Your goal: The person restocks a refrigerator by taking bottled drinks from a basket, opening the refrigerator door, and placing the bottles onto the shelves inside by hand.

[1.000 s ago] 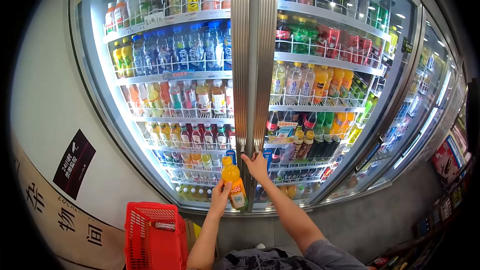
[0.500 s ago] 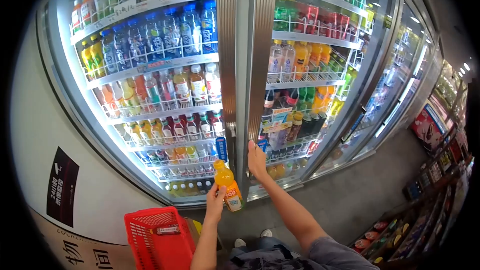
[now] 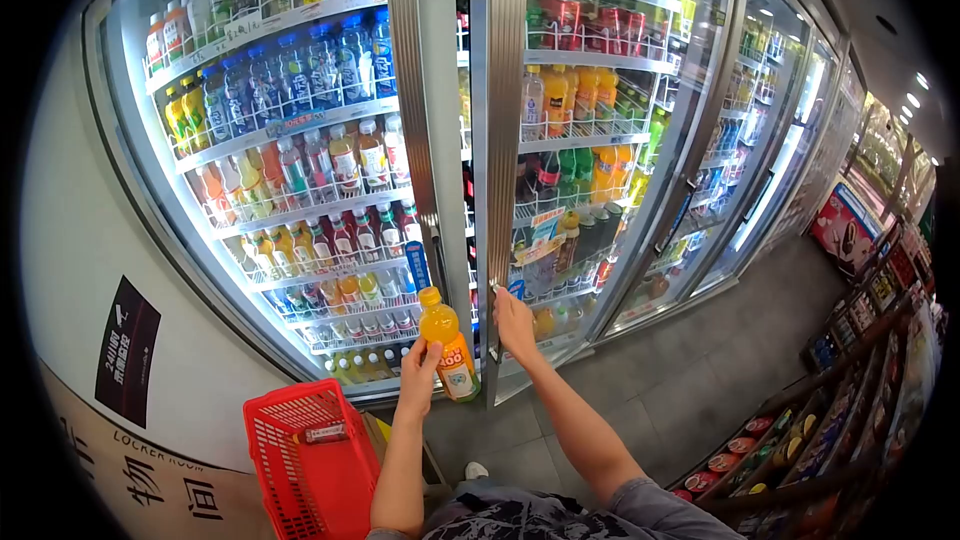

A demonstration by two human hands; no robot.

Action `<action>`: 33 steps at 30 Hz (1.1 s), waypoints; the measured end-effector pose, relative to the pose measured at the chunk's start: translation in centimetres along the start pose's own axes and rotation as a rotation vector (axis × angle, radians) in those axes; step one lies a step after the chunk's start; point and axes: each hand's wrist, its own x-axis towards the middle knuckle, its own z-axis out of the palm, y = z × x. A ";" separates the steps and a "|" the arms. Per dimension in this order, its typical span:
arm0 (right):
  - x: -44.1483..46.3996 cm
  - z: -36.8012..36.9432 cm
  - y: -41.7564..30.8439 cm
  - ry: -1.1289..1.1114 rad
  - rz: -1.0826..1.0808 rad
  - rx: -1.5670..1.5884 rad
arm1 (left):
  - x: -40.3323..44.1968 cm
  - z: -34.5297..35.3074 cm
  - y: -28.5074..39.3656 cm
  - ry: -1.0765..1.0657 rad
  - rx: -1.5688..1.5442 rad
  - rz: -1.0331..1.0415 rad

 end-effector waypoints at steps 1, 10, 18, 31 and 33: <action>-0.9 -0.7 0.1 0.018 -0.010 0.040 | -0.7 0.5 0.0 -0.025 0.001 0.003; -11.5 -10.2 -2.3 0.173 -0.063 -0.059 | -7.8 6.3 -0.7 -0.118 0.047 -0.029; -19.6 -21.0 -1.6 0.423 -0.106 -0.101 | -12.8 12.6 -2.5 -0.258 -0.006 -0.099; -25.1 -39.3 0.0 1.039 -0.129 0.165 | -14.3 25.6 -5.0 -0.522 0.011 -0.118; -25.8 -41.4 -0.7 1.203 -0.194 0.152 | -14.0 27.1 -5.3 -0.550 -0.003 -0.133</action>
